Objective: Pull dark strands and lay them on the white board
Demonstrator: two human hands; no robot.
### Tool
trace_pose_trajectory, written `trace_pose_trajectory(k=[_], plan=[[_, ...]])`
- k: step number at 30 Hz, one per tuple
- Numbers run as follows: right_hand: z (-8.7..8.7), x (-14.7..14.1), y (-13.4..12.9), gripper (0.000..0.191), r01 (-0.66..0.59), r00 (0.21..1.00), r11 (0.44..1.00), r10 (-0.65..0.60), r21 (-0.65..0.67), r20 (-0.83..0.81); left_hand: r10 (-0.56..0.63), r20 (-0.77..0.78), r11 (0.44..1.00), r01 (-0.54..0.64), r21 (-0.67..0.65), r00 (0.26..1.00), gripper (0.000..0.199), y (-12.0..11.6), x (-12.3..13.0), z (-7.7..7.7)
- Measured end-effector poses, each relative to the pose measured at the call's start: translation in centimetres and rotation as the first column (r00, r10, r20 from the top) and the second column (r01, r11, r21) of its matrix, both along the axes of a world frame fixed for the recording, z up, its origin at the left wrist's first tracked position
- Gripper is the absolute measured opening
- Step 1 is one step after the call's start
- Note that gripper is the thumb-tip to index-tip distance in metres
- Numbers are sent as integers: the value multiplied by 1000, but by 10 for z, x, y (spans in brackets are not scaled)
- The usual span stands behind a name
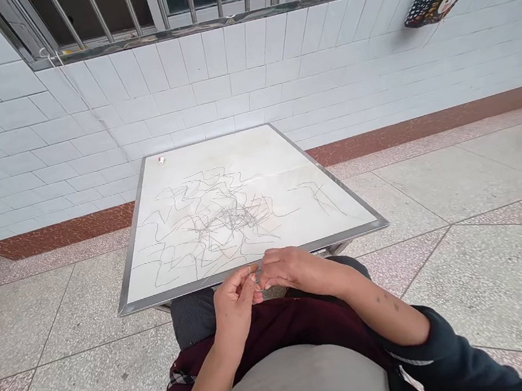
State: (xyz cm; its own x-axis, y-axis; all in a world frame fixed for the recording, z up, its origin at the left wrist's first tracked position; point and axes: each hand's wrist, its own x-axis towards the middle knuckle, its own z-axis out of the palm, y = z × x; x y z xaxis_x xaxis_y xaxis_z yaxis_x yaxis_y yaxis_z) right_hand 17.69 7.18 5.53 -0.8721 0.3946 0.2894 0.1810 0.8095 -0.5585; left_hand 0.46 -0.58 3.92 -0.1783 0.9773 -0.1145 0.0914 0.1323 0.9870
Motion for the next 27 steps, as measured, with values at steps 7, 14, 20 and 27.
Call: trace_pose_trajectory(k=[7, 14, 20, 27], plan=[[-5, -3, 5, 24, 5, 1000, 995, -7, 99, 18, -9, 1, 1000, 9, 4, 1000, 33, 5, -1, -10], [-17, -4, 12, 24, 77, 990, 996, -71, 44, -122, -7, 86, 1000, 4, 28, 996, 39, 7, -4, -15], [-19, -3, 12, 18, 71, 985, 997, -74, -24, -158, -46, 81, 999, 45, 22, 996, 41, 5, -4, -17], [-24, -6, 11, 17, 147, 970, 975, -175, -169, -170, -4, 88, 1000, 2, 30, 996, 40, 4, -5, -19]])
